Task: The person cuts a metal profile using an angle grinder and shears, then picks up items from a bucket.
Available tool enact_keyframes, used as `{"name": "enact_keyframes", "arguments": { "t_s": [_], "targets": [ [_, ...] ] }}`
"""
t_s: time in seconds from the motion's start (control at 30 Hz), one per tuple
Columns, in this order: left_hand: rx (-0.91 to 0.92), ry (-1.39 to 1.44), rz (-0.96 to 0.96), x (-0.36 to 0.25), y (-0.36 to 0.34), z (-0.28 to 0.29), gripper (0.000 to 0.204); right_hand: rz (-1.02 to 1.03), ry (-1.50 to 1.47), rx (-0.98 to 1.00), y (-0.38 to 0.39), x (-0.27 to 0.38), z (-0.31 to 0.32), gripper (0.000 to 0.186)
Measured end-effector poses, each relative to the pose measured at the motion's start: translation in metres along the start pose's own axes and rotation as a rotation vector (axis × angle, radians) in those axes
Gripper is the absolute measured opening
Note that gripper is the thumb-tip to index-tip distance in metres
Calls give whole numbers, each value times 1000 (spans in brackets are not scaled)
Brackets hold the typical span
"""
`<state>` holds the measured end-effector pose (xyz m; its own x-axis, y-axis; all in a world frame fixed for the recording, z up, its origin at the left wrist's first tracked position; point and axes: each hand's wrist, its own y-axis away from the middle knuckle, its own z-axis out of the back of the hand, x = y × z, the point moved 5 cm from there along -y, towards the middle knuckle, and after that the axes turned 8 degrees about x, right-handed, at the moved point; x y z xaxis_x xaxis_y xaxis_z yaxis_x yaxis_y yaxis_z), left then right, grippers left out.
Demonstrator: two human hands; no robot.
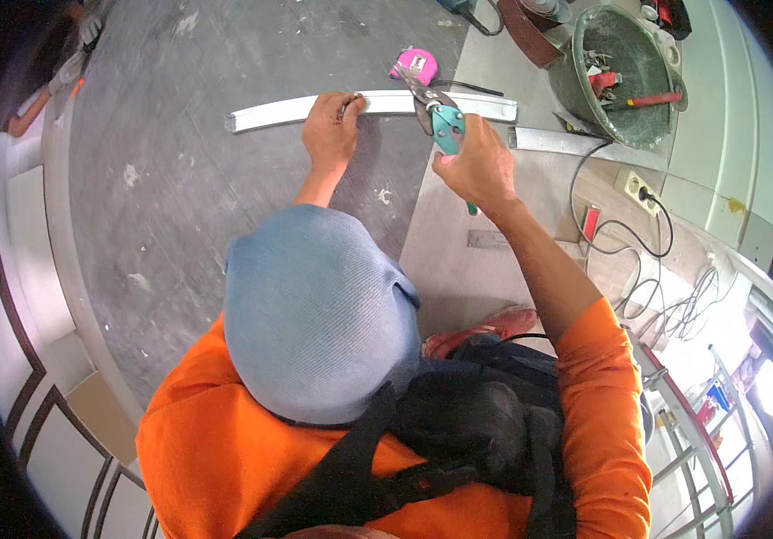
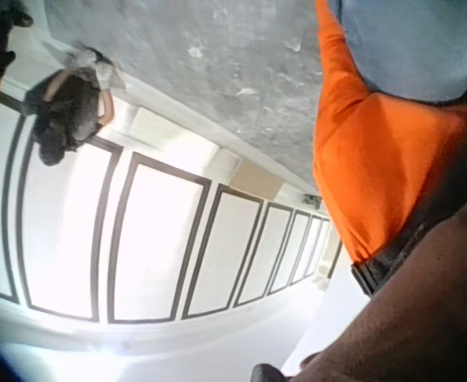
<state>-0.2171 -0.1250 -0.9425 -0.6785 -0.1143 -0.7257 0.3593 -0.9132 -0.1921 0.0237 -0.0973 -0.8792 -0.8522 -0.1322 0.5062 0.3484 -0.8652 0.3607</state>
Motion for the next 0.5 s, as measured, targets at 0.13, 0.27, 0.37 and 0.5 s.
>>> {"name": "enact_keyframes", "arguments": {
  "t_s": [0.13,0.27,0.37,0.5],
  "targets": [
    [-45,-9,2,2,0,-8,13,27,-5,-16,-4,10,0,51],
    [-63,-40,-78,9,1,-7,11,54,3,-18,-10,41,-2,51],
    [-69,-21,-124,6,3,-6,10,73,-23,-33,-16,59,-1,48],
    [-76,-28,-142,1,2,-6,14,109,13,-53,-27,60,-19,45]
  ]
}}
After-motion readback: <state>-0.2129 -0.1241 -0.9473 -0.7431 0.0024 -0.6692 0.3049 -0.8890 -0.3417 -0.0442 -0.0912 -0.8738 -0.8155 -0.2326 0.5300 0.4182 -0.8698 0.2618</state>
